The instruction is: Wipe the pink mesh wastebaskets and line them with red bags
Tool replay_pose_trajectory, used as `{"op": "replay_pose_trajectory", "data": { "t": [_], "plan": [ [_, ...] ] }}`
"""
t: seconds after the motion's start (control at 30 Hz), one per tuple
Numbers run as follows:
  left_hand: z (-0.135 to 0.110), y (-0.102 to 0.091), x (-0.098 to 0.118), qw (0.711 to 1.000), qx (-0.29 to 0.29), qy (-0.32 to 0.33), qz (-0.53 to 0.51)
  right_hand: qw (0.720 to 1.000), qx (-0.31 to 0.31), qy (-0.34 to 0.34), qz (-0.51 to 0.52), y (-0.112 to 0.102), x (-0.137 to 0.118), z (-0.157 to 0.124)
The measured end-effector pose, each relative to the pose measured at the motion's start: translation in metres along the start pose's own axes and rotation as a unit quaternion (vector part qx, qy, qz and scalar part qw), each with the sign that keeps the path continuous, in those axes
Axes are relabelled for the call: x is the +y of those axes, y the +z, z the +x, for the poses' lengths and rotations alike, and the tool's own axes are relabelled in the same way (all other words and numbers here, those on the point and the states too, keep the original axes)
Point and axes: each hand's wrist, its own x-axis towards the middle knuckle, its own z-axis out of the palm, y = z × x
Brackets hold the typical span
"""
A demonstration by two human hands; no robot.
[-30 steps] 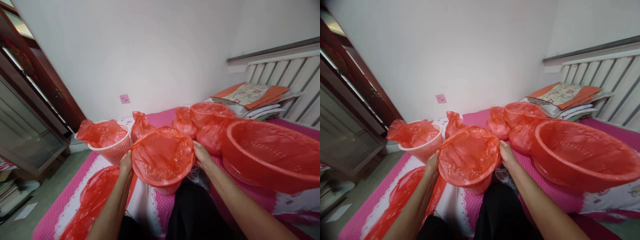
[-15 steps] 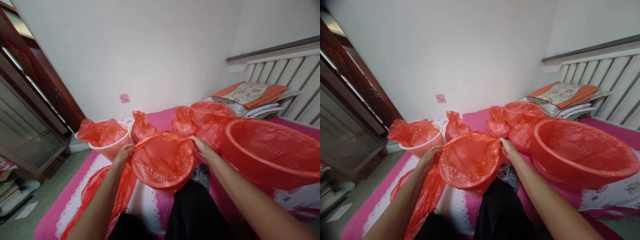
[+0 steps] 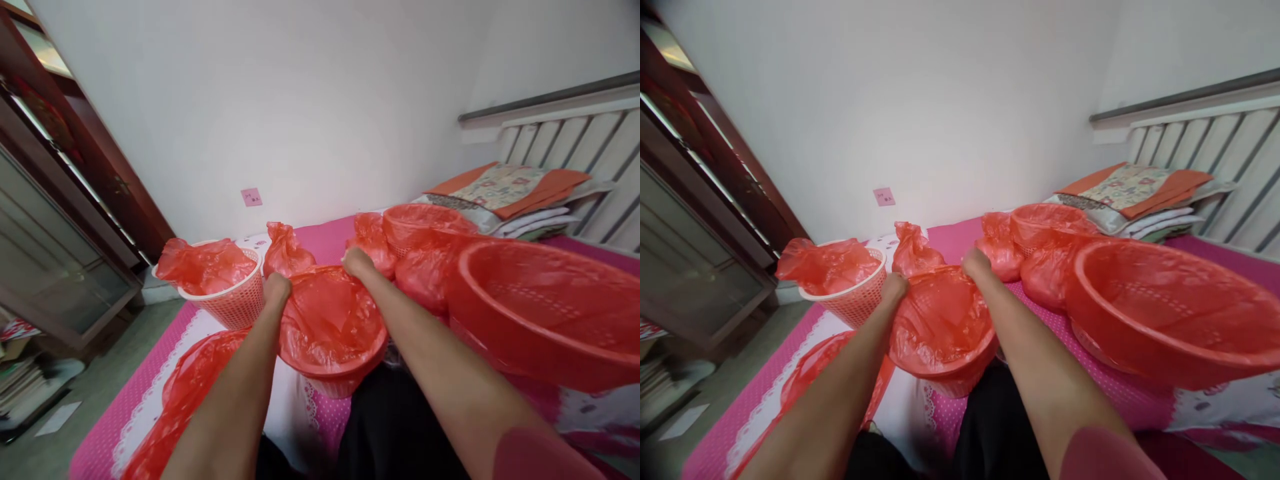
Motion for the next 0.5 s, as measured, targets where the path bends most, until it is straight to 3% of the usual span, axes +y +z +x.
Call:
{"op": "replay_pose_trajectory", "data": {
  "t": [0.13,0.3,0.5],
  "plan": [
    [-0.011,0.001,-0.016,1.0,0.016,0.018,0.015,0.998,-0.029,-0.017,-0.055,0.013,0.003,-0.022],
    [-0.016,-0.004,-0.023,0.999,0.021,0.025,0.024,0.989,-0.086,-0.09,-0.077,0.007,0.007,-0.038],
    [-0.029,-0.006,-0.019,0.999,0.032,0.031,0.029,0.99,-0.032,-0.076,-0.112,0.008,0.009,-0.031]
  ]
}}
